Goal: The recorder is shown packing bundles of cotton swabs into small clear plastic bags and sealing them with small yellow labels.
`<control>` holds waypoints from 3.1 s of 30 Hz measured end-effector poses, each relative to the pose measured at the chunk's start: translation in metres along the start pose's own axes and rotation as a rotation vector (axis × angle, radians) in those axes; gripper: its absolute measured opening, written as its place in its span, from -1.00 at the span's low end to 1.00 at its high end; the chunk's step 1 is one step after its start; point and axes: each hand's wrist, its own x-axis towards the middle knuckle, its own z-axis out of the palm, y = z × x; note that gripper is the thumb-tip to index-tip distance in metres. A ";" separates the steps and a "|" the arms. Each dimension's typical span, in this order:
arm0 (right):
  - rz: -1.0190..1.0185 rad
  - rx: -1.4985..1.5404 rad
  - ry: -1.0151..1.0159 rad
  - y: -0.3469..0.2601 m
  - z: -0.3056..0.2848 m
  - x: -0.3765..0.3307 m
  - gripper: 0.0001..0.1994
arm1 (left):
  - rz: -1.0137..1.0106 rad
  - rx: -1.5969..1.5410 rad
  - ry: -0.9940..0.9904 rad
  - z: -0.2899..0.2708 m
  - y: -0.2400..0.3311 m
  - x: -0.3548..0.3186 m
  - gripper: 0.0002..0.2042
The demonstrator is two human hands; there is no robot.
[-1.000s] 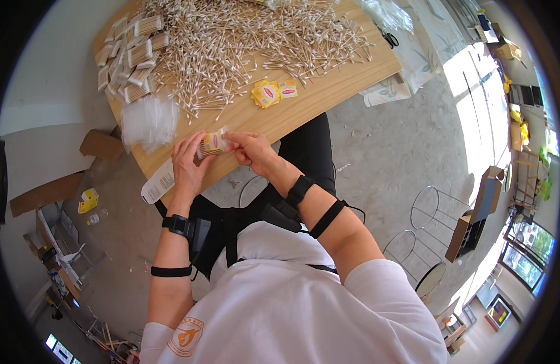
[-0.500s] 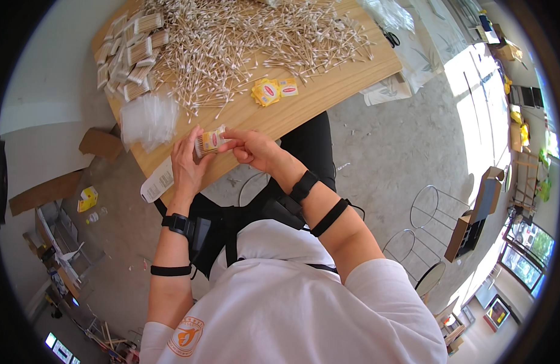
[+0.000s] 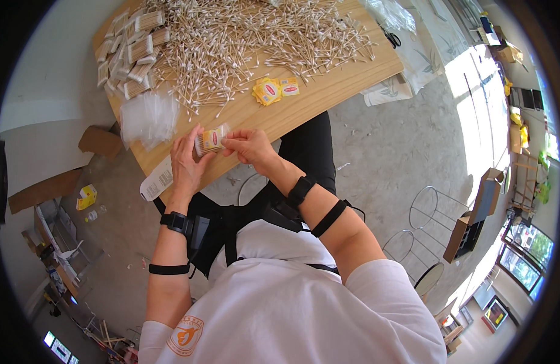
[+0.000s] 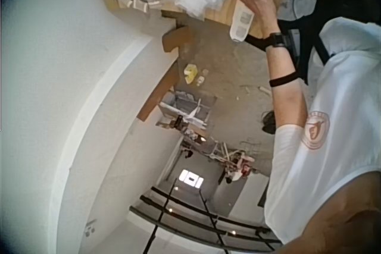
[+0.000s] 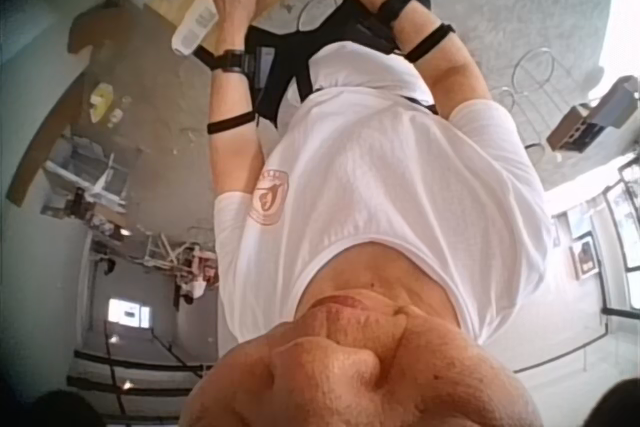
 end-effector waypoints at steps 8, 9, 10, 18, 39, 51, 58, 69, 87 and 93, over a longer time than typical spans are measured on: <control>-0.005 0.000 0.079 0.002 0.003 -0.004 -0.77 | 0.040 0.039 0.016 0.000 0.004 -0.001 -0.28; -0.003 -0.001 0.079 0.003 0.006 -0.003 -0.77 | 0.039 0.038 0.015 0.000 0.004 -0.002 -0.28; -0.012 -0.110 0.156 0.002 0.013 -0.003 -0.77 | 0.043 0.050 0.033 0.001 0.005 -0.003 -0.30; -0.219 -0.414 0.382 0.019 0.015 0.001 -0.79 | 0.045 0.016 0.047 0.000 0.007 -0.004 -0.39; 0.170 0.047 0.112 -0.010 -0.001 0.004 -0.79 | 0.199 0.260 -0.187 0.012 -0.008 -0.026 0.00; 0.281 0.133 -0.102 -0.023 -0.003 0.005 -0.57 | 0.244 0.199 -0.191 0.009 -0.013 -0.025 0.05; 0.248 0.106 -0.125 -0.026 -0.006 0.001 -0.53 | 0.258 0.169 -0.183 0.010 -0.013 -0.025 0.10; 0.283 0.186 -0.186 -0.020 -0.005 0.007 -0.55 | 0.270 0.172 -0.157 0.010 -0.013 -0.026 0.11; -0.199 -0.596 0.422 0.009 0.010 -0.015 -0.71 | 0.011 0.014 -0.062 -0.006 0.004 -0.008 0.09; -0.418 -0.824 0.422 0.012 0.003 -0.007 -0.80 | -0.004 0.076 -0.052 -0.006 0.010 -0.018 -0.12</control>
